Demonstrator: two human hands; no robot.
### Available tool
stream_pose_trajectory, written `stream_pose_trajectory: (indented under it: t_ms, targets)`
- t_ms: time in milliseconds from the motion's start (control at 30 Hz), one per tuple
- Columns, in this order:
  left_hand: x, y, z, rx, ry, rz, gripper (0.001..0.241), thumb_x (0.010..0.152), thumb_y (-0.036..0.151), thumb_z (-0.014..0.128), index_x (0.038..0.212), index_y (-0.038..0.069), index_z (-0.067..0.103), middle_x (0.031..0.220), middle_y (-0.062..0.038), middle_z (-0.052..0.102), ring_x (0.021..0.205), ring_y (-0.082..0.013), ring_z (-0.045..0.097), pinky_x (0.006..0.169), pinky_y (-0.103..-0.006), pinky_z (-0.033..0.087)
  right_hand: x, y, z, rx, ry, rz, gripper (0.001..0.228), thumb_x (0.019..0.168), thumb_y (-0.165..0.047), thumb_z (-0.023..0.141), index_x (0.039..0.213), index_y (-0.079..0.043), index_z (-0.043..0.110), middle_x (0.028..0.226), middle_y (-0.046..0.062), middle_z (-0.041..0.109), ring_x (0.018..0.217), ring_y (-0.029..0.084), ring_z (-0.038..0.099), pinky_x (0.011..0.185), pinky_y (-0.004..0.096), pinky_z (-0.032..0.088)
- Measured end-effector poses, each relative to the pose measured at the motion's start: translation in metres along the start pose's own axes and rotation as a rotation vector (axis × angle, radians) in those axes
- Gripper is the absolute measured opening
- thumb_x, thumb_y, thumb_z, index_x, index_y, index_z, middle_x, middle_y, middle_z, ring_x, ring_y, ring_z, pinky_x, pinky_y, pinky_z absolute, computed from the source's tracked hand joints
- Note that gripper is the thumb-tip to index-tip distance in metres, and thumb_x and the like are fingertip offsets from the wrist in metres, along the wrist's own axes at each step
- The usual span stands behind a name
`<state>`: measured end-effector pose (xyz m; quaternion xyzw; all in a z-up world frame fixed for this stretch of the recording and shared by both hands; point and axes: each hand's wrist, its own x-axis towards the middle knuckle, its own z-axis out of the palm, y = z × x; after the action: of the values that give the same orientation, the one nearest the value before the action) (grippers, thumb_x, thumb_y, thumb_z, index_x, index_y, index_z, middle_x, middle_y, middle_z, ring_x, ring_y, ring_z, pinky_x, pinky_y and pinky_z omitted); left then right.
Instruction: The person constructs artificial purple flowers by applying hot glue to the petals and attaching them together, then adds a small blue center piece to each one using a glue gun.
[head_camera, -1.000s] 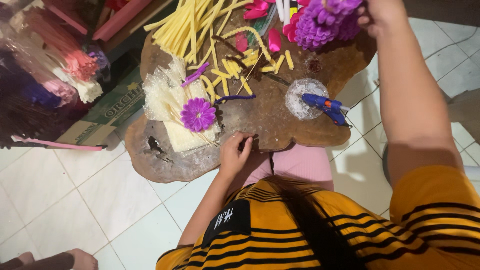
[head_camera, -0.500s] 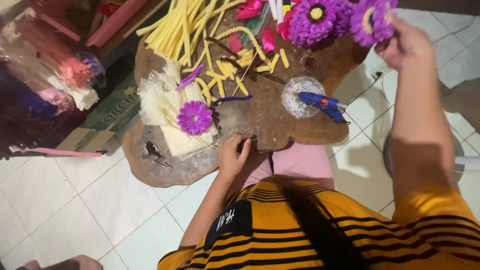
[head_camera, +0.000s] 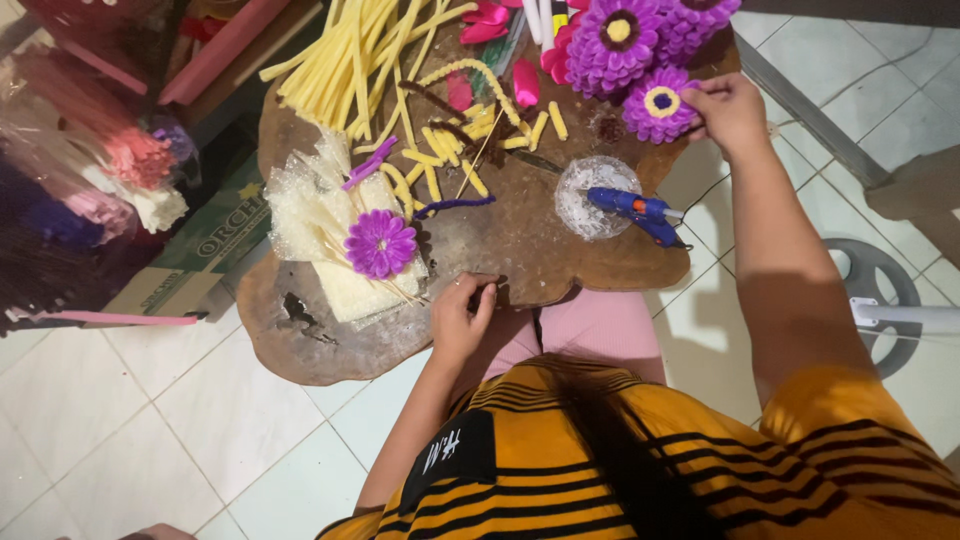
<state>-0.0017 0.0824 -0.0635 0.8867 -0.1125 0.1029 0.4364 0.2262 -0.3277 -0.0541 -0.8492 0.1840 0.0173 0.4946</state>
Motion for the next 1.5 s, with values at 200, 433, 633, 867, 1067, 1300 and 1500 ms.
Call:
stream_pose_trajectory:
  t_ms: [200,433,633,867,1067,1300,1500]
  targets:
    - [-0.001,0.001,-0.001,-0.011,-0.011,-0.005,0.021,0.098,0.028,0.054,0.097,0.015,0.071,0.086,0.000,0.069,0.069,-0.0191,0.063,0.063,-0.0325,0.046,-0.053,-0.032,-0.009,0.044,-0.035,0.103,0.035,0.107,-0.033,0.059,0.124,-0.006,0.046,0.088,0.011,0.072,0.067,0.015,0.072,0.059,0.026,0.063]
    - [0.000,0.001,0.000,-0.029,-0.012,-0.008,0.021,0.098,0.028,0.054,0.097,0.015,0.070,0.088,0.000,0.069,0.069,-0.0187,0.062,0.063,-0.0321,0.045,-0.043,-0.025,0.002,0.306,-0.233,0.087,0.033,0.111,-0.022,0.042,0.131,0.004,0.041,0.095,0.019,0.070,0.084,0.019,0.076,0.075,0.024,0.068]
    - [0.000,0.001,-0.001,-0.023,-0.005,0.005,0.020,0.098,0.028,0.055,0.098,0.015,0.070,0.087,0.000,0.069,0.068,-0.0193,0.062,0.064,-0.0324,0.045,-0.048,-0.041,-0.009,-0.232,0.151,-0.253,0.016,0.101,-0.028,0.064,0.109,-0.015,0.061,0.083,-0.002,0.068,0.066,0.014,0.062,0.063,0.037,0.048]
    - [-0.001,0.000,-0.002,0.014,-0.003,-0.002,0.023,0.098,0.031,0.053,0.097,0.016,0.071,0.086,0.001,0.070,0.069,-0.0195,0.063,0.062,-0.0328,0.045,-0.050,-0.148,0.020,-0.584,-0.063,-0.792,0.068,0.083,-0.032,0.085,0.136,-0.001,0.057,0.128,0.024,0.049,0.120,0.041,0.042,0.101,0.060,0.036]
    - [0.002,0.001,-0.004,-0.012,-0.015,0.003,0.021,0.097,0.028,0.054,0.098,0.014,0.071,0.083,-0.002,0.069,0.071,-0.0226,0.065,0.065,-0.0352,0.046,-0.032,-0.183,0.047,-0.973,-0.210,-0.679,0.119,0.066,-0.064,0.075,0.160,-0.017,0.018,0.155,0.032,0.021,0.140,0.051,0.021,0.112,0.060,0.018]
    - [0.003,0.000,-0.007,-0.041,-0.004,0.066,0.023,0.099,0.029,0.054,0.099,0.013,0.070,0.085,-0.003,0.069,0.071,-0.0233,0.065,0.064,-0.0349,0.047,-0.032,-0.205,0.029,-0.692,-0.321,-0.356,0.075,0.087,-0.042,0.077,0.143,-0.003,0.045,0.130,0.027,0.055,0.112,0.046,0.053,0.094,0.053,0.045]
    - [0.000,-0.003,-0.004,-0.014,-0.005,0.058,0.024,0.099,0.031,0.053,0.100,0.016,0.071,0.085,0.000,0.069,0.069,-0.0219,0.064,0.063,-0.0352,0.046,-0.044,-0.215,0.028,-0.746,-0.272,-0.307,0.077,0.084,-0.050,0.075,0.143,-0.008,0.047,0.133,0.026,0.054,0.120,0.048,0.046,0.097,0.059,0.033]
